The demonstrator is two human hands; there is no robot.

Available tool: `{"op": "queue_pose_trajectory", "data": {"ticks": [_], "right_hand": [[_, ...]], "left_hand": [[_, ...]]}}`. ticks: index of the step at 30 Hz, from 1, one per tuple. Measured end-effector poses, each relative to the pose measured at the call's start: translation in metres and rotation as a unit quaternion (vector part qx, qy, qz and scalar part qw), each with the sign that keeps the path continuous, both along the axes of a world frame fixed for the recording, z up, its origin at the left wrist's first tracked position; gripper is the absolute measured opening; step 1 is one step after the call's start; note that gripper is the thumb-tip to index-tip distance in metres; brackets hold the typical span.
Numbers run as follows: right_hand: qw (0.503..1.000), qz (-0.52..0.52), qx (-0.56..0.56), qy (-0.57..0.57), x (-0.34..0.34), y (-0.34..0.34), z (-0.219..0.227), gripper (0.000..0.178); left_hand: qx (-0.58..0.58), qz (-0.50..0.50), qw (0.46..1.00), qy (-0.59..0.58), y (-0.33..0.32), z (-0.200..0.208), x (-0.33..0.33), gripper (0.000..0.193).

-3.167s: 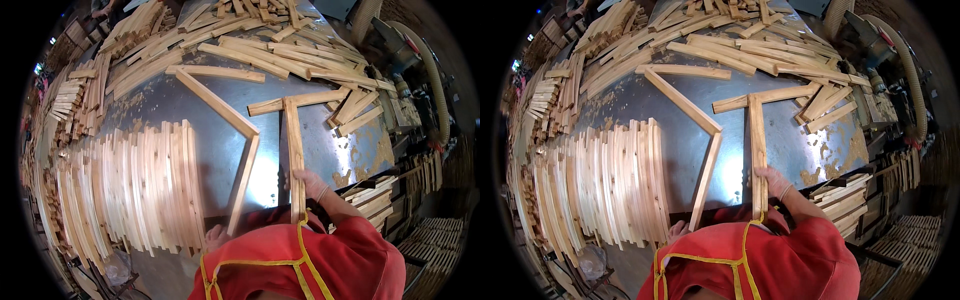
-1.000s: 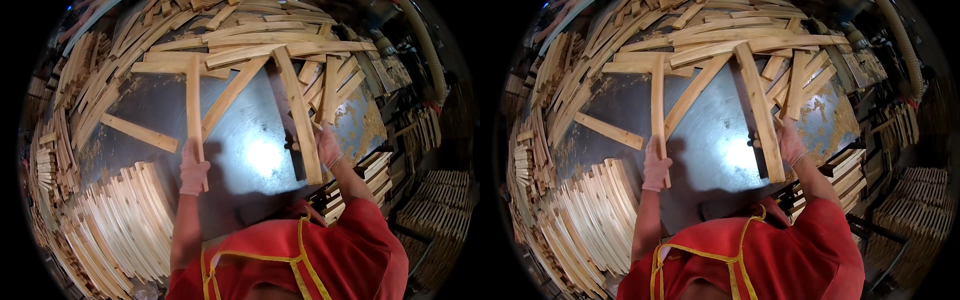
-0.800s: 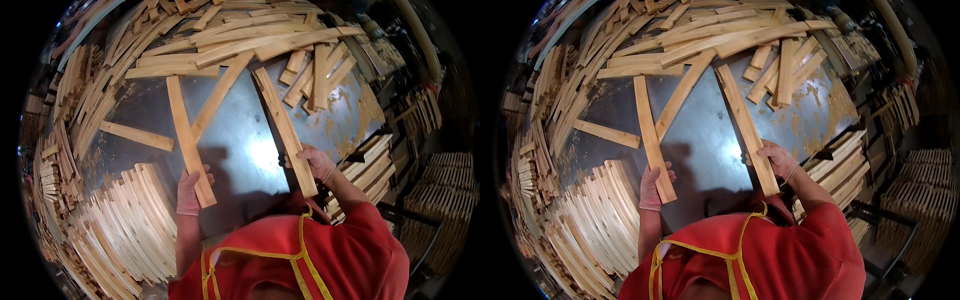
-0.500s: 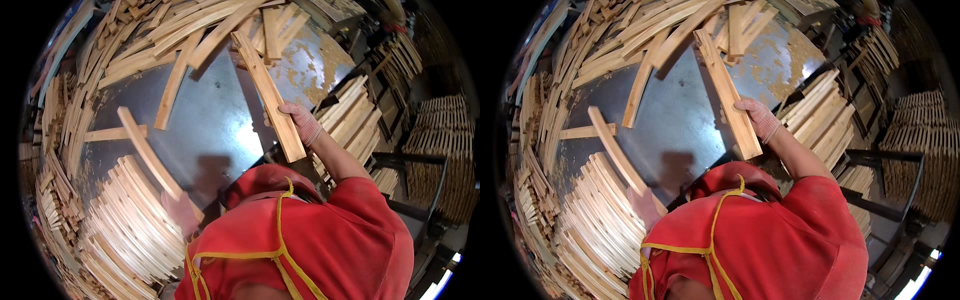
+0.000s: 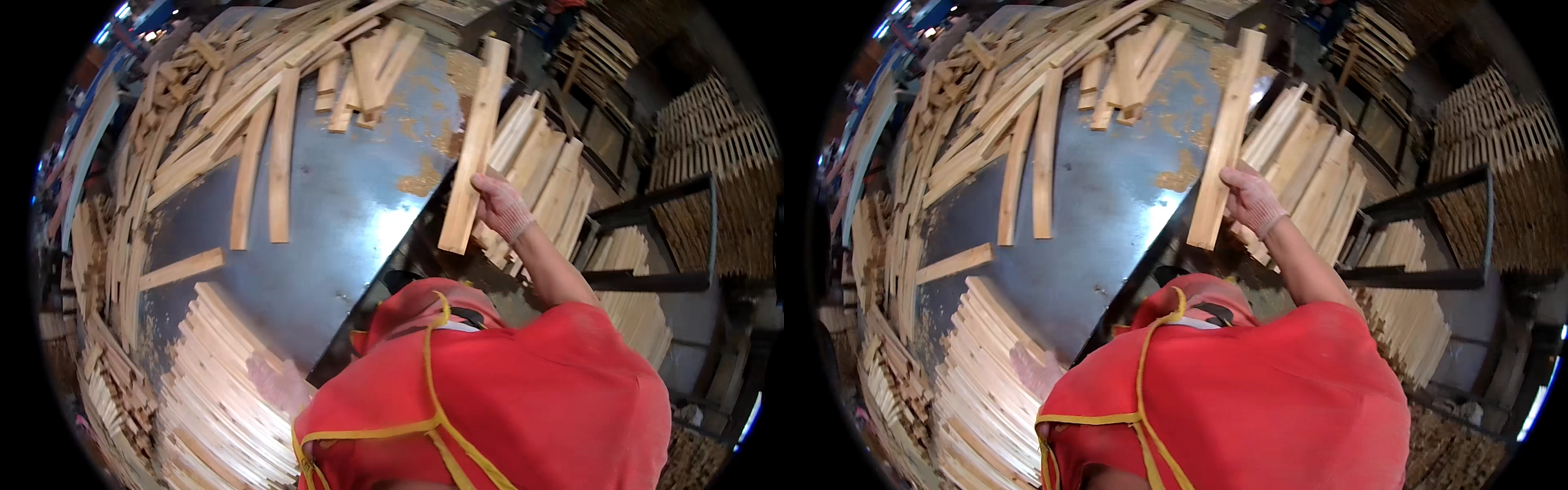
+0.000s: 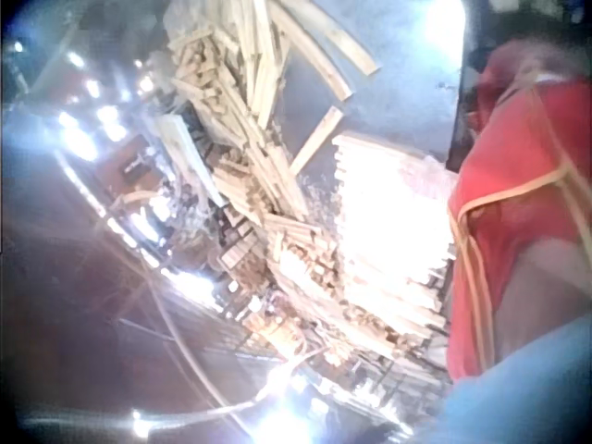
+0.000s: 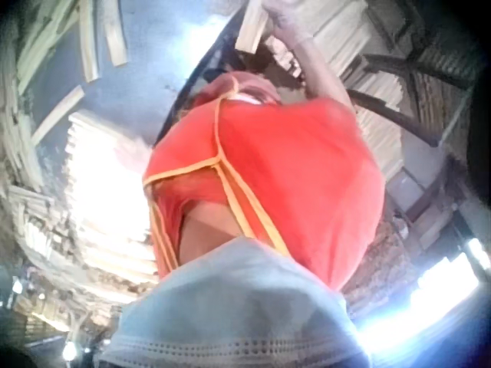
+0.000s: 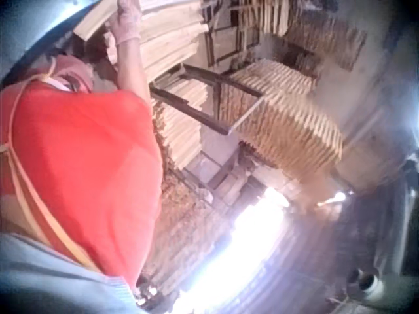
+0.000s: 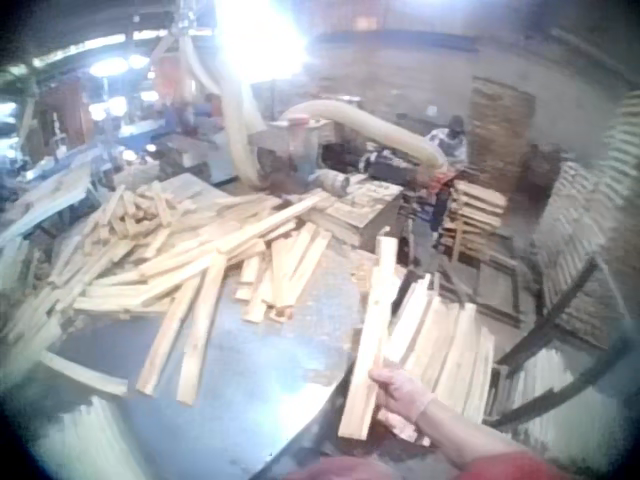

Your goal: The person repeatedly picks up thin wooden planks from a scattered pile on a metal table and stacks them neatly. They handle the planks one by one or in small groups, aligning them into a growing stack on the left side of the table.

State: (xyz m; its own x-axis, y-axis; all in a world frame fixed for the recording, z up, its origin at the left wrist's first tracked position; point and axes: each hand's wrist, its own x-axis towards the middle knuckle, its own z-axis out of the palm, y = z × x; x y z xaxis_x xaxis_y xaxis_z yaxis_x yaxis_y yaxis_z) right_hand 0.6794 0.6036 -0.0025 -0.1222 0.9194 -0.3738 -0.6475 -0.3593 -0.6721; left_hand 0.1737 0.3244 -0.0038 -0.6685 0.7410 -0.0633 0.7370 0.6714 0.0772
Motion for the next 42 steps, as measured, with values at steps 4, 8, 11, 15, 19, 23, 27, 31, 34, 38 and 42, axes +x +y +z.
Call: {"op": "queue_pose_trajectory", "data": {"ticks": [4,8,11,15,19,23,27,31,34,38,42], "right_hand": [[0.989,0.124,0.01,-0.075,-0.044,-0.017,0.01,0.037],[0.935,0.28,-0.033,-0.215,-0.127,-0.001,-0.006,0.043],[0.873,0.366,0.117,-0.3,-0.221,0.074,0.026,0.047],[0.926,0.194,0.308,-0.1,-0.366,0.288,0.105,0.062],[0.653,0.147,0.529,-0.522,-0.432,0.417,0.104,0.086],[0.282,0.204,0.538,-0.768,-0.449,0.462,0.057,0.093],[0.205,0.358,0.462,-0.785,-0.47,0.436,0.061,0.093],[0.35,0.5,0.423,-0.67,-0.461,0.41,0.047,0.094],[0.556,0.573,0.362,-0.481,-0.43,0.342,0.032,0.096],[0.755,0.564,0.177,-0.284,-0.399,0.204,0.008,0.097],[0.811,0.558,0.089,-0.154,-0.392,0.049,0.001,0.095]], "left_hand": [[0.072,-0.07,0.989,-0.11,0.03,0.014,0.01,0.079],[0.078,-0.122,0.986,-0.081,0.057,-0.013,0.021,0.072],[0.072,-0.107,0.984,-0.12,0.066,-0.026,0.035,0.077],[0.118,-0.095,0.979,-0.135,0.118,-0.005,0.037,0.081],[0.123,-0.073,0.98,-0.137,0.193,0.003,0.02,0.088],[-0.013,-0.047,0.991,-0.128,0.235,-0.015,0.013,0.091],[0.026,-0.003,0.986,-0.166,0.224,-0.038,-0.003,0.087],[0.174,0.176,0.775,-0.582,0.184,0.017,-0.016,0.08],[0.305,0.223,0.643,-0.666,0.137,0.023,0.003,0.083],[0.303,0.22,0.688,-0.622,0.086,0.016,0.028,0.085],[0.262,0.233,0.774,-0.528,0.04,0.012,0.051,0.082]]}}
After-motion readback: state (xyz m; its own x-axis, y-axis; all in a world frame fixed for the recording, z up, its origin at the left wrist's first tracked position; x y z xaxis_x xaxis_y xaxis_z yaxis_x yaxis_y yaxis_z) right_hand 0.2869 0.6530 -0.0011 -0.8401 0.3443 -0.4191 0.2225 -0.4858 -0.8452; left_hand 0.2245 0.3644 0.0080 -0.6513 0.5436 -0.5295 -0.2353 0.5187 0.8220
